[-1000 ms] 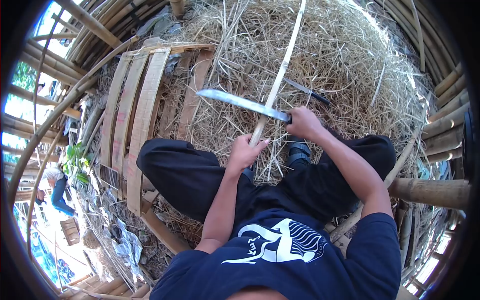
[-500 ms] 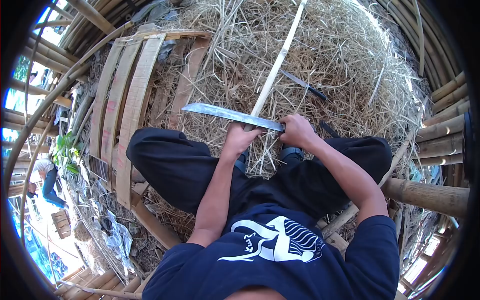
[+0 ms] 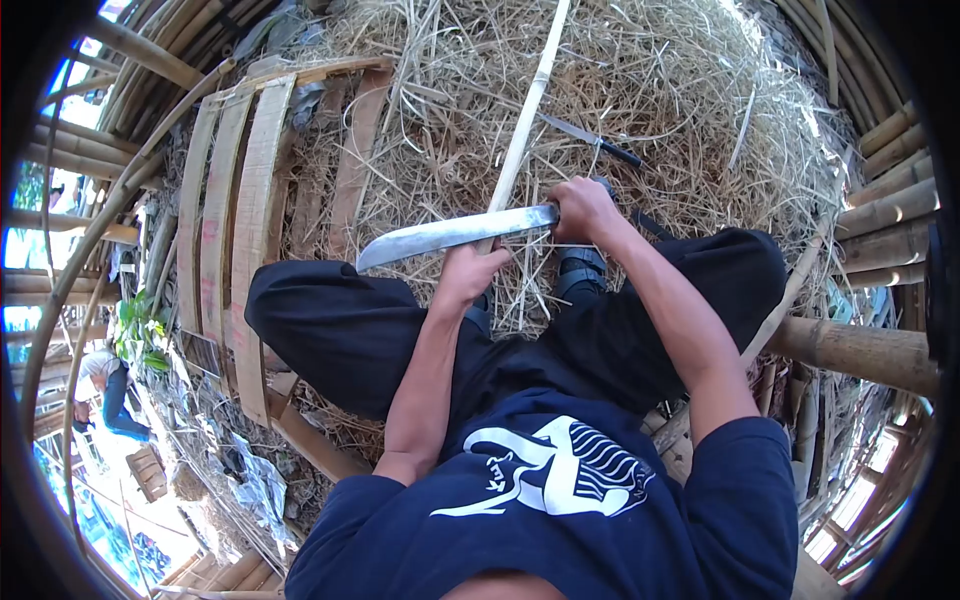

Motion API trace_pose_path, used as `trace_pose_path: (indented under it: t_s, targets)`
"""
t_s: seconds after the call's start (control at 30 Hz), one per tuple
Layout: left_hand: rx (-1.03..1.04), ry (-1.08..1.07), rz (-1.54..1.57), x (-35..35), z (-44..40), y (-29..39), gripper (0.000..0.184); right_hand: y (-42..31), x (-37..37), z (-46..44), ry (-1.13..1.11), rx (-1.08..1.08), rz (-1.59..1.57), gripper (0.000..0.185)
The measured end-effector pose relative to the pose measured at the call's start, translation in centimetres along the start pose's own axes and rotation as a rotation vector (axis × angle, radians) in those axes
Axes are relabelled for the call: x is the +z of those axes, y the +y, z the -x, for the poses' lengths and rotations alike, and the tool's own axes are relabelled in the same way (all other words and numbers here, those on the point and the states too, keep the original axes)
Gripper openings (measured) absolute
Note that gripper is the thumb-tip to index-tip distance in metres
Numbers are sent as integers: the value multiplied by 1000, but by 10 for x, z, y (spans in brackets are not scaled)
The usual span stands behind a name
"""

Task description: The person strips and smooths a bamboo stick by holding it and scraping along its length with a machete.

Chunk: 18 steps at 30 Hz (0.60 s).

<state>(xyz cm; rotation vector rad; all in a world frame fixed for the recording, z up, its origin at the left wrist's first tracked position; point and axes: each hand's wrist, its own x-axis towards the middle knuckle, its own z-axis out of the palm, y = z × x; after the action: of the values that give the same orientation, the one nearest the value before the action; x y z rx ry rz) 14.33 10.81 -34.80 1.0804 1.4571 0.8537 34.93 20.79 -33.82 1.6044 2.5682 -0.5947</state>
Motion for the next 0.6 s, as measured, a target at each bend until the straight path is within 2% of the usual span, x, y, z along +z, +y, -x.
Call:
trace_pose_path:
  t_s: [0.03, 0.1, 0.13, 0.17, 0.2, 0.23, 0.27, 0.33, 0.37, 0.43, 0.5, 0.6]
  targets:
    - [24, 4, 30, 1, 1, 6, 16, 5, -1, -3, 31, -18, 4, 20]
    - [-121, -115, 63, -11, 8, 19, 19, 12, -1, 2, 90, 27, 4, 20]
    - [-204, -147, 101, -14, 24, 19, 20, 44, 10, -20, 157, 425, 112, 26]
    - [-235, -184, 181, -14, 50, 16, 20, 47, -44, -4, 192, 597, -253, 34]
    - [-247, -206, 251, -18, 66, 18, 21, 85, -48, -15, 257, 628, -240, 36]
    - [-322, -263, 372, -24, 75, 30, 22, 95, -61, -12, 183, 638, -242, 35]
    - [-337, -249, 357, -29, 76, 26, 22, 94, -65, -11, 168, 612, -138, 34]
    - [-224, -140, 211, -27, 56, 18, 20, 67, -61, -4, 214, 545, -120, 33]
    - [-198, -144, 223, -26, 51, 25, 20, 65, -50, -11, 156, 521, -108, 31]
    - [-215, -160, 272, -28, 47, 42, 19, 30, -41, 1, 233, 424, -202, 31]
    - [-264, -166, 261, -34, 43, 49, 19, -4, -41, 10, 134, 373, -363, 30]
    - [-229, -70, 251, -33, 38, 49, 18, -33, -28, 20, 27, 250, -363, 25]
